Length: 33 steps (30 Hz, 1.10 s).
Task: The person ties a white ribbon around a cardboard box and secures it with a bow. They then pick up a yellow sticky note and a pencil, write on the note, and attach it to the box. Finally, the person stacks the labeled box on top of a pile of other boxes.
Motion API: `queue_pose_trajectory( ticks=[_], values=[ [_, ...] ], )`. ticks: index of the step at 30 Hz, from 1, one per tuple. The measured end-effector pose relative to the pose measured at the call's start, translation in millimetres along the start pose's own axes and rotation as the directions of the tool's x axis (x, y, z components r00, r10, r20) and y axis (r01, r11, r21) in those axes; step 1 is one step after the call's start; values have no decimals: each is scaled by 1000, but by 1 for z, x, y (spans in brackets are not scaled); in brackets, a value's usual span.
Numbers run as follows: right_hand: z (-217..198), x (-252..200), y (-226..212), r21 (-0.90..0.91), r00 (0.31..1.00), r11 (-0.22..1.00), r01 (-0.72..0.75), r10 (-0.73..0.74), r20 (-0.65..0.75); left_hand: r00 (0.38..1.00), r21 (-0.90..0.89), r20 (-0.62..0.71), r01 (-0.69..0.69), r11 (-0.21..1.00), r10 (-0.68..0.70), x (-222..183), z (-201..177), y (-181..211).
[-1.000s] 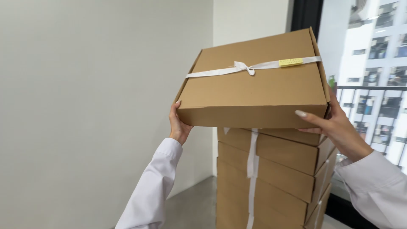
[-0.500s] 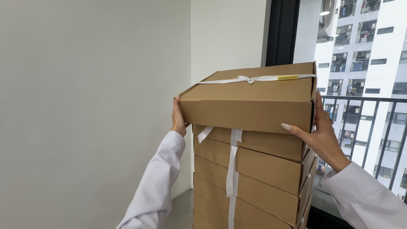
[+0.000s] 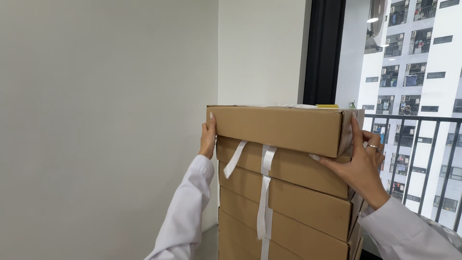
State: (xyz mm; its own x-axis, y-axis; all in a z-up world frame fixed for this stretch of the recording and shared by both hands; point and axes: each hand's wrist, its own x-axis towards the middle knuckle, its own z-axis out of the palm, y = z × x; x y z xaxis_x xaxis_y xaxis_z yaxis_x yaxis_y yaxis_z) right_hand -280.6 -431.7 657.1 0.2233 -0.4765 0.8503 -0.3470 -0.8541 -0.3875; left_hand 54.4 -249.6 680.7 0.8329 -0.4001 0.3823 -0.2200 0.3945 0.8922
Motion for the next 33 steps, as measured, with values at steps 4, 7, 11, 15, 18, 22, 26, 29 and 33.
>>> queue_pose_trajectory(
  ticks=[4, 7, 11, 15, 18, 22, 26, 29, 33],
  values=[
    [-17, -6, -37, 340, 994, 936, -97, 72, 85, 1000, 131, 6, 27, 991, -28, -2, 5, -1],
    [-25, -10, -53, 420, 995, 902, -100, 81, 61, 993, -62, 118, 25, 998, -17, -6, 15, 0],
    [-20, -13, -57, 596, 983, 787, -162, 184, 24, 988, -29, 155, -6, 1000, 11, -5, 20, -7],
    [-20, -14, -57, 634, 989, 765, -112, 146, -1, 981, 20, 191, -7, 1000, 3, 6, 17, -14],
    [-16, -16, -52, 601, 989, 793, -100, 144, -25, 978, -3, 196, -77, 997, 76, 22, 12, -32],
    [-10, -21, -46, 539, 990, 841, -46, 110, -87, 971, 104, 144, -207, 973, 191, 39, -1, -57],
    [-4, -25, -38, 374, 979, 919, 127, -56, -195, 965, 208, 100, -258, 943, 242, 27, -14, -59],
    [-5, -31, -52, 180, 904, 922, 343, -272, -330, 932, 262, 80, -363, 894, 355, 7, -29, -47],
    [-8, -52, -112, 207, 814, 810, 549, -462, -352, 873, 267, 82, -485, 833, 482, -54, -70, -11]
  ],
)
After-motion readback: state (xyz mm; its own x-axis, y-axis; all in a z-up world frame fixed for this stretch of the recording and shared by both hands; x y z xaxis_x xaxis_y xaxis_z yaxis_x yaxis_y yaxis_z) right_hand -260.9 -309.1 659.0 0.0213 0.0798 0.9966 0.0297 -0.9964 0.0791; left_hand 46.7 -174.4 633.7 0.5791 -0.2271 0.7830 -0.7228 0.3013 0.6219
